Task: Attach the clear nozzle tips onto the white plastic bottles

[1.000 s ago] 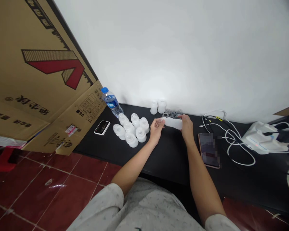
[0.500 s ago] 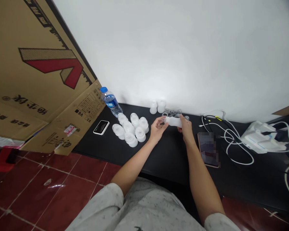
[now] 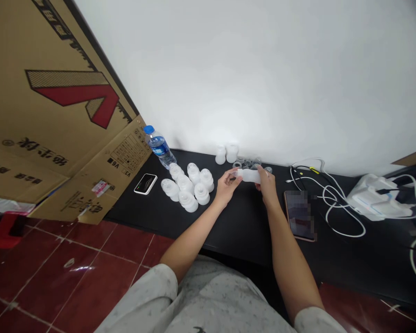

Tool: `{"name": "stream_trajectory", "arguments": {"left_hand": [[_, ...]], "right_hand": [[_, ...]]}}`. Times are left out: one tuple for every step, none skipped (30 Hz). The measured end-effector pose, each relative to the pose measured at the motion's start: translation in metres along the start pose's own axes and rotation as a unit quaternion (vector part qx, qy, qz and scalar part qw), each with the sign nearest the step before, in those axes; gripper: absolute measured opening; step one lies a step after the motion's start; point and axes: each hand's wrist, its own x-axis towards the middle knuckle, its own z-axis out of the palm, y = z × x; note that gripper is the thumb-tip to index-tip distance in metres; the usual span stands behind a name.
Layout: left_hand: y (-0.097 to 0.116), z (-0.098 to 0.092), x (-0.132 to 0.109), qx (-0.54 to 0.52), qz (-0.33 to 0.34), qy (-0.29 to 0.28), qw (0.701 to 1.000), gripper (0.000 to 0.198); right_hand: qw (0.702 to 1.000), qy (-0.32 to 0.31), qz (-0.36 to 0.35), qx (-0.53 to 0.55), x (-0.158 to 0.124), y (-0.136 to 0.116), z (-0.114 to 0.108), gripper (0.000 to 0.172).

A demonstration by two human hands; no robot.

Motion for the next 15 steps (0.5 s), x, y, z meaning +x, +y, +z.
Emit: {"name": "stream_trajectory", "arguments": {"left_hand": [[0.001,0.001,-0.001,-0.003,0.005,-0.006,1.0,0.06],[0.002,0.001,-0.001,-0.003,0.006,-0.007,1.0,0.06],[0.002,0.001,-0.001,-0.001,0.003,-0.002,1.0,0.06],[0.002,0.001,-0.001,0.004,-0.003,0.006,1.0,0.06],[0.001,0.001,-0.001,0.013,-0.011,0.017,1.0,0.061],[0.0,0.0,0.0,0.023,-0.02,0.028,0.999,0.06],[-0.002,-0.001,0.0,0.032,-0.028,0.037,0.998,0.06],[-0.004,-0.002,0.001,0.04,-0.034,0.044,0.998,0.059],[-0.006,-0.002,0.002,0.047,-0.037,0.047,0.997,0.058],[-0.007,-0.003,0.002,0.051,-0.04,0.048,0.997,0.057],[-0.008,-0.004,0.003,0.055,-0.042,0.046,0.997,0.057],[-0.009,-0.004,0.003,0.058,-0.044,0.044,0.996,0.057],[-0.009,-0.004,0.003,0.061,-0.046,0.042,0.996,0.058],[-0.009,-0.004,0.003,0.063,-0.047,0.039,0.996,0.059],[-0.009,-0.004,0.003,0.065,-0.048,0.036,0.996,0.061]], "right_hand": [[1.0,0.005,0.011,0.009,0.0,0.0,0.0,0.06],[1.0,0.011,0.017,0.015,0.0,-0.001,0.0,0.06],[1.0,0.012,0.016,0.013,0.0,-0.001,0.0,0.059],[1.0,0.011,0.006,0.006,0.0,-0.002,0.0,0.058],[1.0,0.011,-0.009,-0.007,-0.001,-0.002,0.0,0.057],[0.999,0.01,-0.027,-0.024,-0.002,-0.003,0.0,0.056],[0.998,0.009,-0.047,-0.042,-0.003,-0.003,0.0,0.055],[0.996,0.007,-0.067,-0.058,-0.004,-0.004,0.0,0.054],[0.994,0.005,-0.084,-0.072,-0.005,-0.005,0.001,0.053],[0.992,0.003,-0.098,-0.082,-0.007,-0.005,0.001,0.053],[0.99,0.002,-0.11,-0.089,-0.008,-0.006,0.002,0.052],[0.988,0.002,-0.12,-0.093,-0.009,-0.007,0.002,0.052],[0.987,0.004,-0.128,-0.096,-0.01,-0.008,0.003,0.051],[0.986,0.006,-0.134,-0.097,-0.011,-0.009,0.003,0.051],[0.986,0.008,-0.138,-0.097,-0.012,-0.01,0.003,0.05]]}}
